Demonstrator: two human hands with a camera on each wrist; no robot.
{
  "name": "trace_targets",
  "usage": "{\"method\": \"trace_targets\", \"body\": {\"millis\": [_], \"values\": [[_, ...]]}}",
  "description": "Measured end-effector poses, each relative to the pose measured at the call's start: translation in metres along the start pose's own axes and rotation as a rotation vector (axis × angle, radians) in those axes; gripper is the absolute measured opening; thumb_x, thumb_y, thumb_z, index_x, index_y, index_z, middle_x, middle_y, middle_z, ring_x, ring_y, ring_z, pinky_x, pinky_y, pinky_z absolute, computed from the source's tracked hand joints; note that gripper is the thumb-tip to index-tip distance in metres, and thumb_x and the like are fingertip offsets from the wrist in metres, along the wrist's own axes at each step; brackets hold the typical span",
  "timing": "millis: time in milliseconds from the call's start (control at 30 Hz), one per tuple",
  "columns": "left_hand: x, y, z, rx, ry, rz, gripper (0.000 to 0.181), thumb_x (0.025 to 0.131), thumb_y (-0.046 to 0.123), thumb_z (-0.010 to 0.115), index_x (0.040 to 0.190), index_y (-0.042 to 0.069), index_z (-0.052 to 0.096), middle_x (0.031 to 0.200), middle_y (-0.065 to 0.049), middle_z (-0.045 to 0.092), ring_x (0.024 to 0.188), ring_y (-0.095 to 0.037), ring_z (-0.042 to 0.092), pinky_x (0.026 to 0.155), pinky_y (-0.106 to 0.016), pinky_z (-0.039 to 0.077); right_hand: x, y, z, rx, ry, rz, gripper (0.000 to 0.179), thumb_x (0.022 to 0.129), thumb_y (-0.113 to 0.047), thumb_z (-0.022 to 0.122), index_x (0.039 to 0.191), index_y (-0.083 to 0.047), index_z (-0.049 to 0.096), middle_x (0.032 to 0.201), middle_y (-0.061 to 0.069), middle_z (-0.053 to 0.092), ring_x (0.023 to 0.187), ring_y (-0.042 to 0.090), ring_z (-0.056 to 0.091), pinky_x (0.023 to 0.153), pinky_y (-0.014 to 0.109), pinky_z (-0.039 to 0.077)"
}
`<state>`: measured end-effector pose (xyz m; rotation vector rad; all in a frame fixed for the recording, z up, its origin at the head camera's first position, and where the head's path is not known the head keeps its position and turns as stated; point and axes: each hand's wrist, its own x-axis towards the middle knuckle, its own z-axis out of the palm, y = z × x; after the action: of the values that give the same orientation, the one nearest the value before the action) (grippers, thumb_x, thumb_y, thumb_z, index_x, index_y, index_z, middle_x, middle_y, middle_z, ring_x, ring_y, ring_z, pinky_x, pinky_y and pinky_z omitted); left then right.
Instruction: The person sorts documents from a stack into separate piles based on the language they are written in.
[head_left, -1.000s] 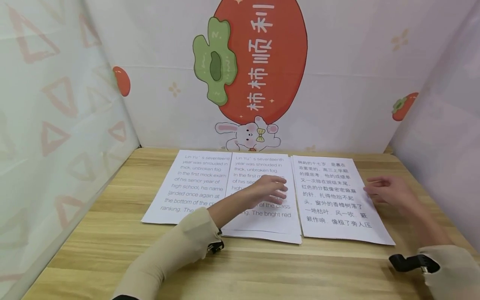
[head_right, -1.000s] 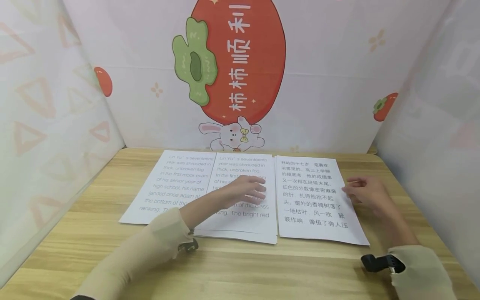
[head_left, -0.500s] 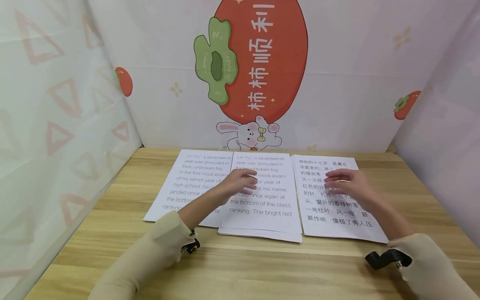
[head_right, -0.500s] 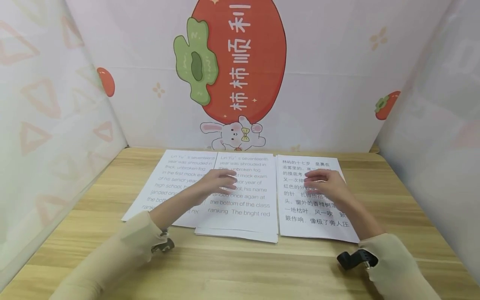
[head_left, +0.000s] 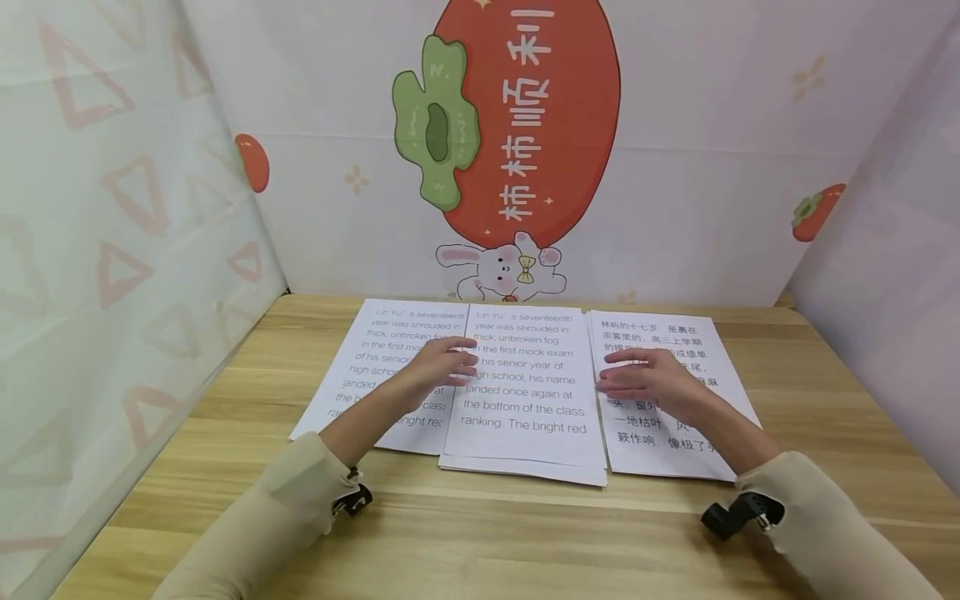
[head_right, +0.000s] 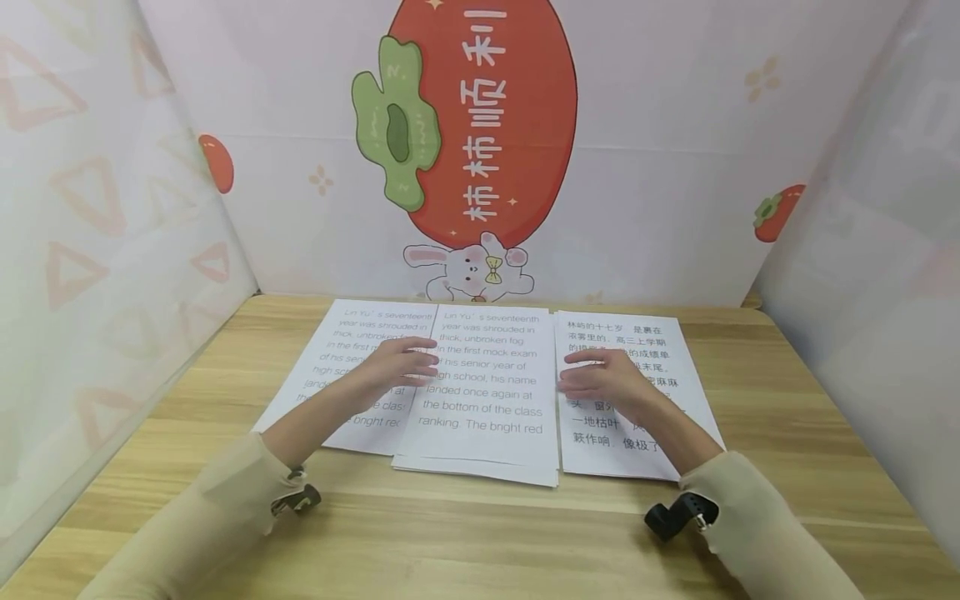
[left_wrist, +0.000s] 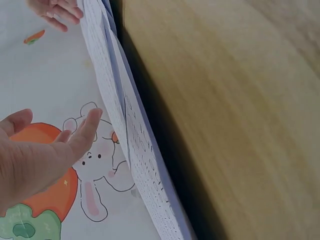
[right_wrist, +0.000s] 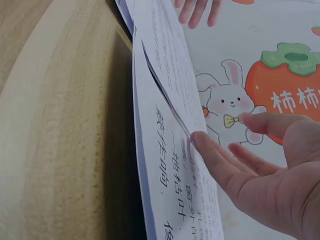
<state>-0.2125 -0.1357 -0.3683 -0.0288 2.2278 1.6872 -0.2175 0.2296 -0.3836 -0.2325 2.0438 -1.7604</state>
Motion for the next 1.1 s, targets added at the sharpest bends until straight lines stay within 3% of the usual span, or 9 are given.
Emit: {"method": "trace_targets", "body": {"millis": [367, 700, 1100], "values": [[0.000, -0.011, -0.016, -0.033, 0.065, -0.089, 0.047, 0.105, 0.014, 0.050, 0.149, 0.000, 0.050, 0.141, -0.024, 0.059, 0.123, -0.036, 0.065, 0.100, -0.038, 0.057, 0.003, -0.002, 0.005, -0.007, 0.010, 0.035, 0.059, 0.102, -0.007, 0.063, 0.148, 0.018, 0.035, 0.129, 0.027, 0.066, 0.106, 0.023, 0.075, 0.097, 0.037, 0.059], [0.000, -0.012, -0.021, -0.141, 0.040, -0.114, 0.050, 0.105, 0.013, 0.048, 0.151, -0.005, 0.043, 0.143, -0.029, 0.053, 0.125, -0.040, 0.062, 0.103, -0.044, 0.056, 0.006, -0.001, 0.006, 0.017, 0.007, 0.056, 0.058, 0.103, -0.007, 0.062, 0.148, 0.017, 0.035, 0.129, 0.027, 0.067, 0.107, 0.024, 0.074, 0.098, 0.038, 0.059], [-0.002, -0.012, -0.021, -0.173, 0.031, -0.122, 0.050, 0.107, 0.016, 0.048, 0.152, -0.005, 0.042, 0.144, -0.029, 0.052, 0.126, -0.041, 0.061, 0.104, -0.046, 0.055, 0.003, -0.001, 0.006, 0.056, 0.004, 0.056, 0.057, 0.103, -0.005, 0.060, 0.149, 0.017, 0.034, 0.135, 0.031, 0.063, 0.107, 0.024, 0.074, 0.099, 0.038, 0.058]]}}
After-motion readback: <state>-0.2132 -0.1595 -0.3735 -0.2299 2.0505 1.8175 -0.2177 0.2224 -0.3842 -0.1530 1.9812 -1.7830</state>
